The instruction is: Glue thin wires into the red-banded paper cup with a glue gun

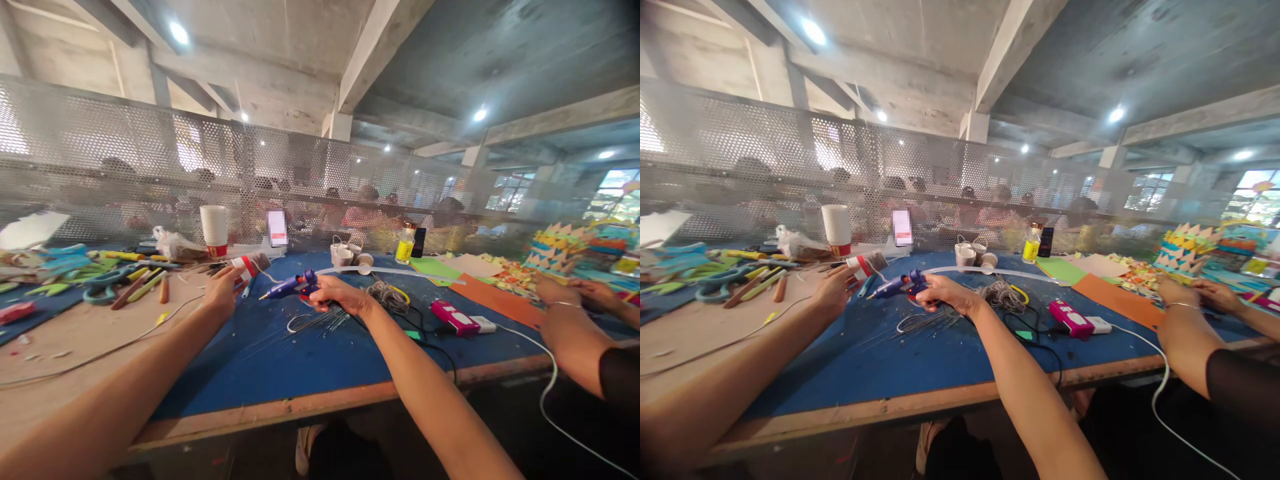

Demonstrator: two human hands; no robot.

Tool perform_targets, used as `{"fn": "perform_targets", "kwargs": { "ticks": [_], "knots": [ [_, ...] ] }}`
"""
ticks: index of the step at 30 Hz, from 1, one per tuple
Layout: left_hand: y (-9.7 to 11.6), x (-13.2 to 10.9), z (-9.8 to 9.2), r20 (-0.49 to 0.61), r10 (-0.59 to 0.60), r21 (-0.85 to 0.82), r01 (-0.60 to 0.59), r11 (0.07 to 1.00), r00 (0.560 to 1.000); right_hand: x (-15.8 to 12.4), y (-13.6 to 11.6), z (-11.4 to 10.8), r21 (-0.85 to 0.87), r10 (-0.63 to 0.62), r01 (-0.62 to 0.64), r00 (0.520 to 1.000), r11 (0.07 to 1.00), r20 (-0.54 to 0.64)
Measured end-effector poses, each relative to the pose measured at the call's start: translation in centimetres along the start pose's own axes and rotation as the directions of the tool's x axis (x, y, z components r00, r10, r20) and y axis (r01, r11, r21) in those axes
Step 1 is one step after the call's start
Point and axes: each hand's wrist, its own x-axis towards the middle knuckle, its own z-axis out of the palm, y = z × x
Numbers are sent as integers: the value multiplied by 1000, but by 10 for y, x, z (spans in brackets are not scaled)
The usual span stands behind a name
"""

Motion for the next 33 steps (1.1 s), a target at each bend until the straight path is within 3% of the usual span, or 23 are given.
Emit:
{"fn": "perform_targets", "kwargs": {
  "ticks": [3,6,11,18,23,27,33],
  "knots": [
    [2,1,0,-64,-10,-2,10,1000,998,0,2,-1,12,-17,18,996,1000,-90],
    [3,1,-1,-60,-3,5,3,1000,998,1,7,-4,-12,-30,28,983,1000,-178],
    [2,-7,1,99,52,34,-56,998,994,7,12,-6,-73,-103,83,935,994,-340],
    [2,-33,15,270,62,53,-79,995,961,14,15,-2,-240,-192,65,808,968,-557],
    [2,-42,20,331,47,74,-75,994,942,17,19,8,-395,-232,-12,792,918,-564],
    [2,-45,22,366,61,73,-94,993,928,18,21,17,-447,-264,9,818,894,-512],
    [3,-48,24,371,104,93,-149,984,923,17,20,21,-606,-362,3,805,796,-471]
  ]
}}
